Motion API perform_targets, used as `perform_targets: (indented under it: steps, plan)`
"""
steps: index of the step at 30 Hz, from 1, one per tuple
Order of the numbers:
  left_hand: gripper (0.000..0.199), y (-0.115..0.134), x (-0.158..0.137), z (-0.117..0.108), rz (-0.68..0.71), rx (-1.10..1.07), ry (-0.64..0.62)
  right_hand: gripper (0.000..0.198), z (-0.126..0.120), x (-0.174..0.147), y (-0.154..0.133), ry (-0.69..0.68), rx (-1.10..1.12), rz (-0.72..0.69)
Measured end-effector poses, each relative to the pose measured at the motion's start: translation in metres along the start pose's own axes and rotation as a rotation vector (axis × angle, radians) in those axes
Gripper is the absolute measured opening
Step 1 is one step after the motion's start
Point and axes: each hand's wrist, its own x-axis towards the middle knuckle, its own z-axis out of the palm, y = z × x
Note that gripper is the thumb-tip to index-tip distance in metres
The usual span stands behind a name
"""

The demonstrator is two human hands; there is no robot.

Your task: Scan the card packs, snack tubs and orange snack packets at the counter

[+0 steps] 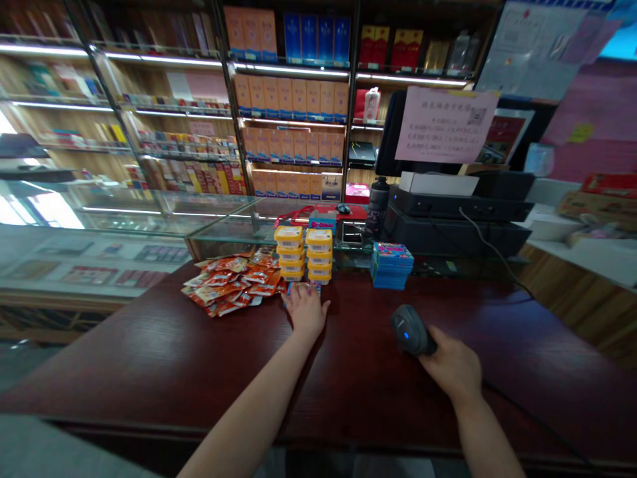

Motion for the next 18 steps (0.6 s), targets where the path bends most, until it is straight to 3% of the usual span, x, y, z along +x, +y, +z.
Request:
perform_targets:
  steps: [3,7,14,18]
  plan:
    - [0.046,-0.002,0.000,0.002,-0.052,-0.025,-0.032,0.019,0.002,-0.001,0.000,-0.009,-0.027,0.008]
    - [0.040,-0.002,-0.003,-0.004,-0.010,-0.063,-0.074,0.023,0.004,-0.001,0.000,-0.014,-0.058,0.025]
    - [0.055,-0.001,-0.003,-0.012,-0.125,-0.080,-0.115,0.024,0.006,-0.001,0.001,-0.022,-0.088,0.027]
    - [0.061,-0.001,0.000,-0.014,-0.161,-0.286,-0.085,0.023,0.007,-0.002,0.002,0.000,-0.071,0.023]
